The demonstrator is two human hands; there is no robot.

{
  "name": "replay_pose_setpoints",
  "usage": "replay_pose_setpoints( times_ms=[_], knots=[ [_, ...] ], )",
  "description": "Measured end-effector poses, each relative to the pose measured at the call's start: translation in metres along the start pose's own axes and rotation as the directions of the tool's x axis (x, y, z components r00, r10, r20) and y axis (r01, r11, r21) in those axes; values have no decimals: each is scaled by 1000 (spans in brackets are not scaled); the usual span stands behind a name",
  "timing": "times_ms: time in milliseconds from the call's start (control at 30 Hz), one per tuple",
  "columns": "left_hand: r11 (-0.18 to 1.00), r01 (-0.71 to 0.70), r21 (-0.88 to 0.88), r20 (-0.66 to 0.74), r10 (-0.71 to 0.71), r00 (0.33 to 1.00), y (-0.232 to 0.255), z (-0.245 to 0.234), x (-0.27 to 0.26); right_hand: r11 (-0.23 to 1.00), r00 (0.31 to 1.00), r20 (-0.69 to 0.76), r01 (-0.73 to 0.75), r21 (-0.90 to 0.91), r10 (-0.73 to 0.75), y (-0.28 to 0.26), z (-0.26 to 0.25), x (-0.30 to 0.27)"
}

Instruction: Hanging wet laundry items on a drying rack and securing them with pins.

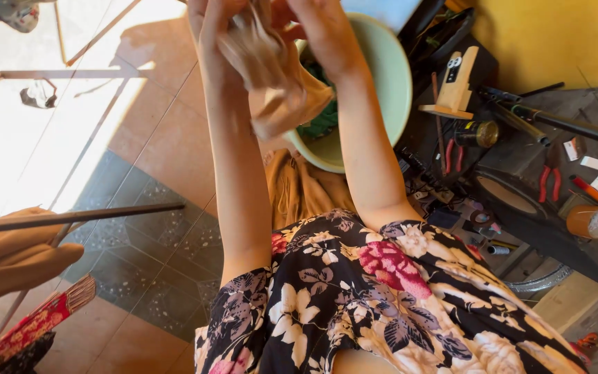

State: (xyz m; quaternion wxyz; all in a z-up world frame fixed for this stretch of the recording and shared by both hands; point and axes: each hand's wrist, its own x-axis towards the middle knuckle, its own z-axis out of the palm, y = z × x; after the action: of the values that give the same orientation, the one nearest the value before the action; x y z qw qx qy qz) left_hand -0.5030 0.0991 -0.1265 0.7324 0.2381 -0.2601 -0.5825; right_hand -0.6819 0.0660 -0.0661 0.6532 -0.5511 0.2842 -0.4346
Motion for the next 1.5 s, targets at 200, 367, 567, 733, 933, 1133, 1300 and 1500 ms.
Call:
replay_pose_setpoints(
  times_ms=[200,367,567,733,933,1133,1300,1500],
  knots=[
    [939,-238,248,-119,273,955,89,23,-22,987,983,122,125,97,-137,12,89,35],
    [733,-409,543,-90,536,839,170,-5,-26,972,960,151,230,49,-235,17,156,67],
    [683,-434,588,-33,556,830,257,-67,-32,970,967,141,191,152,-212,22,244,111],
    [603,-122,788,-174,409,896,293,-139,-35,948,979,186,25,316,-88,30,296,138],
    [706,-294,645,-214,535,817,339,-146,-36,965,939,316,51,257,-134,52,331,160],
    [674,-328,662,-96,510,855,380,-131,-23,962,928,336,73,264,-162,71,346,200],
    [290,-212,933,-14,618,786,406,-134,4,980,952,280,74,183,-124,62,353,244],
    [46,-123,991,74,575,815,428,-110,49,943,930,171,332,-14,-324,38,353,297]
  ],
)
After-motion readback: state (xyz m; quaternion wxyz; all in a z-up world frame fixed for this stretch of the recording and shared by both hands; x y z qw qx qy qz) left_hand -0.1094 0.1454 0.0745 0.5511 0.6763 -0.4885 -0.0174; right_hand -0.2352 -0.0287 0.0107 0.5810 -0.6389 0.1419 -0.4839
